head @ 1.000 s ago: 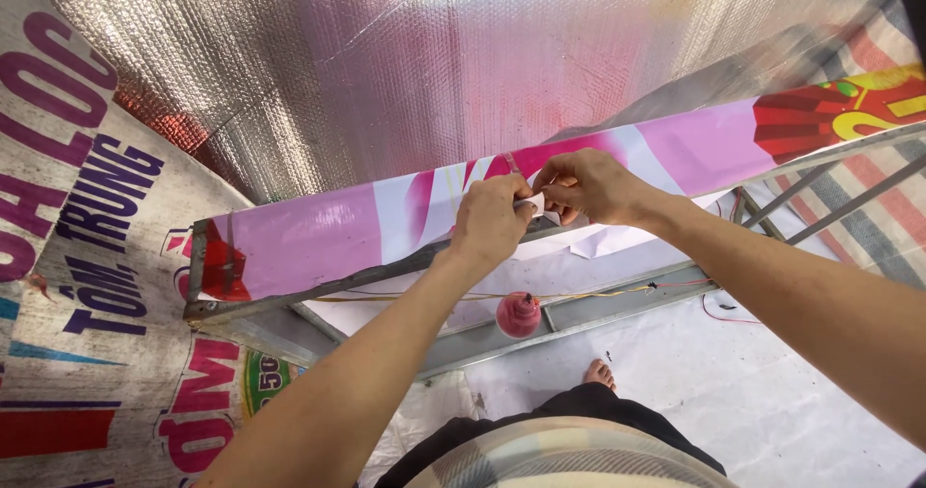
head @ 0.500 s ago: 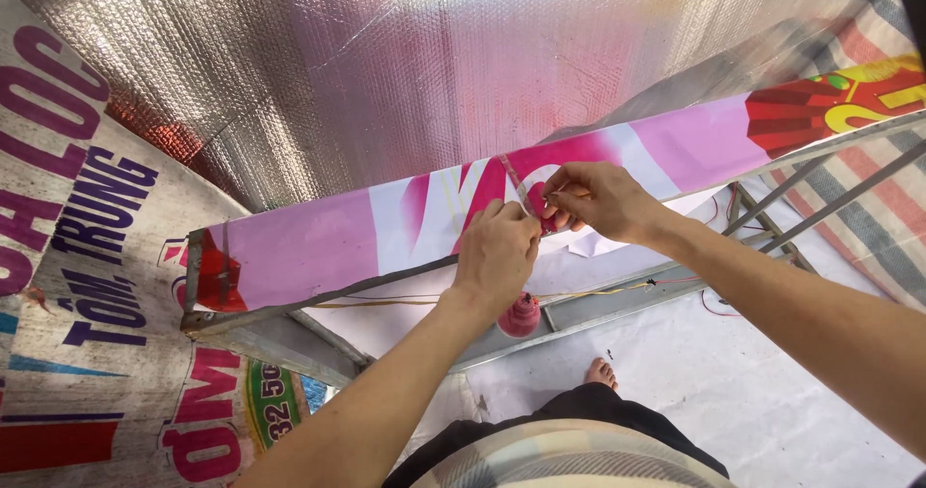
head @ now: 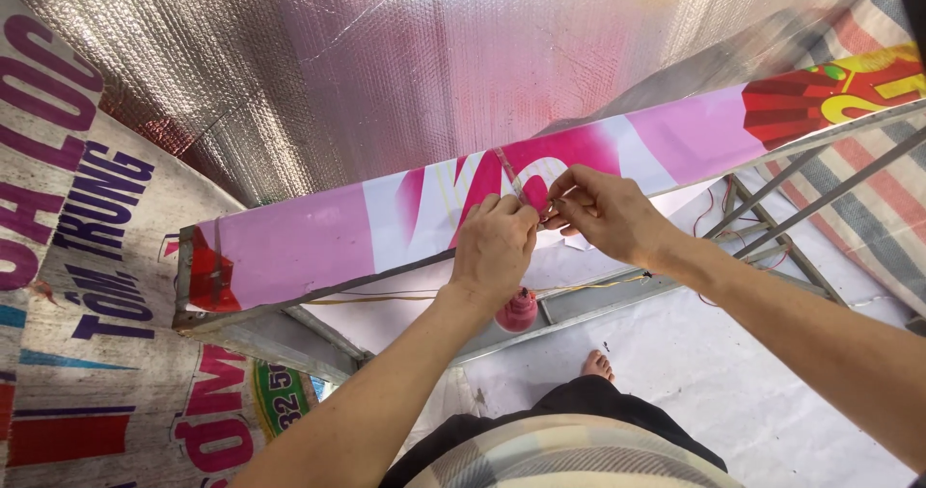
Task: Applying a printed vinyl wrap to a metal frame by smoothing and folding the edges with hands.
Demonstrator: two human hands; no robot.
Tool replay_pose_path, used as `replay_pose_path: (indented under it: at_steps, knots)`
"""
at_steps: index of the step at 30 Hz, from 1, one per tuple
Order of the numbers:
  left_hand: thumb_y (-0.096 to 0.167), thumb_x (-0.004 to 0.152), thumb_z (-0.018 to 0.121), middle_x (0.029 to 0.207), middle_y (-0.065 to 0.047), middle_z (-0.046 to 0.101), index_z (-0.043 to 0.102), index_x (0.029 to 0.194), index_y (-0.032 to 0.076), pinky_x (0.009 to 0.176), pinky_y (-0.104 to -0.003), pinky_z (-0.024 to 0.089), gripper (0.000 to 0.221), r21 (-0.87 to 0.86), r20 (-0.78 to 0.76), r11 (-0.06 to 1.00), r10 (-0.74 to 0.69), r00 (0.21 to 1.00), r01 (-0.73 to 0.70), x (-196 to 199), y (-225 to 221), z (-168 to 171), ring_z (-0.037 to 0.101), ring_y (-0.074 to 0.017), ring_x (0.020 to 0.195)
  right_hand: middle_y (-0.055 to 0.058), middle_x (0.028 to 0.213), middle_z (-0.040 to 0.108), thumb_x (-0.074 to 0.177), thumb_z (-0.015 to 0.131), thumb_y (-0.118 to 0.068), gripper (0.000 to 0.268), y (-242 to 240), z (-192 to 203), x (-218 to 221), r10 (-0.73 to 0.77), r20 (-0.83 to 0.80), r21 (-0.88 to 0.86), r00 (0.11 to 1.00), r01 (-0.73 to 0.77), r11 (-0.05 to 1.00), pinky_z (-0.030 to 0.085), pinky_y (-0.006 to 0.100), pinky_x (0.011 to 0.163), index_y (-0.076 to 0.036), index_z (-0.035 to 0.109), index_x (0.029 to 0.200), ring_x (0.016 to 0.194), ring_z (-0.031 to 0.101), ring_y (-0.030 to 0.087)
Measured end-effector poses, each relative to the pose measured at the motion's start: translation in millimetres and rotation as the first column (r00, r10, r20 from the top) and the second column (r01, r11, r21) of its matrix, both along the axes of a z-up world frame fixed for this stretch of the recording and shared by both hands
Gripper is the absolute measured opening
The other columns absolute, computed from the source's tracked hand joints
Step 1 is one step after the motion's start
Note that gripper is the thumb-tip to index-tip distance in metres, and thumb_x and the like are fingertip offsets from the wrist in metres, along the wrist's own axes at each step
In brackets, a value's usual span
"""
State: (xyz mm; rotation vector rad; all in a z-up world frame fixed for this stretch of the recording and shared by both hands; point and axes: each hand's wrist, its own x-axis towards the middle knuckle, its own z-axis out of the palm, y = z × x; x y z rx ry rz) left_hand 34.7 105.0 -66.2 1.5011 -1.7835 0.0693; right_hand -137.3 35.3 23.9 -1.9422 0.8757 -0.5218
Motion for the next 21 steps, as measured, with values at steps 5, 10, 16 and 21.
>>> replay_pose_path:
  at_steps: [5, 10, 16, 21]
  knots:
    - [0.018, 0.095, 0.067, 0.09, -0.003, 0.061, 0.068, 0.094, 0.016, 0.078, -0.036, 0.052, 0.003, 0.058, -0.047, 0.998, -0.026, 0.999, 0.029, 10, -19, 10, 0.062, -0.024, 0.091, 0.024, 0.094, 0.078, 0.103, 0.056, -0.005, 0.017, -10, 16, 8, 0.014, -0.043, 0.003, 0.999, -0.013, 1.0, 0.067, 0.04, 0.082, 0.001, 0.061, 0.118, 0.089, 0.078, 0.03]
    - [0.012, 0.087, 0.072, 0.087, -0.008, 0.062, 0.068, 0.093, 0.012, 0.07, -0.04, 0.056, 0.007, 0.149, -0.168, 0.986, -0.048, 0.985, 0.074, 18, -27, 34, 0.067, -0.0316, 0.081, 0.023, 0.093, 0.078, 0.102, 0.053, -0.004, 0.018, -11, 40, 15, 0.014, -0.101, -0.001, 0.995, -0.015, 1.0, 0.067, 0.039, 0.081, -0.001, 0.063, 0.118, 0.088, 0.079, 0.03]
    - [0.003, 0.086, 0.075, 0.093, -0.009, 0.062, 0.064, 0.098, 0.011, 0.073, -0.037, 0.058, 0.019, 0.196, -0.295, 0.97, -0.081, 0.952, 0.144, 14, -22, 45, 0.07, -0.0295, 0.083, 0.023, 0.093, 0.079, 0.102, 0.053, -0.006, 0.017, -11, 39, 16, 0.023, -0.152, 0.001, 0.988, -0.023, 1.0, 0.067, 0.039, 0.081, -0.003, 0.062, 0.117, 0.087, 0.079, 0.031]
    - [0.006, 0.092, 0.07, 0.102, -0.014, 0.06, 0.07, 0.099, 0.005, 0.072, -0.042, 0.057, 0.006, 0.226, -0.295, 0.961, -0.088, 0.951, 0.159, 9, -17, 34, 0.067, -0.0386, 0.083, 0.024, 0.093, 0.078, 0.103, 0.054, -0.007, 0.017, -13, 31, 14, 0.017, -0.1, 0.068, 0.995, -0.011, 0.998, 0.067, 0.04, 0.082, 0.0, 0.062, 0.116, 0.089, 0.079, 0.031]
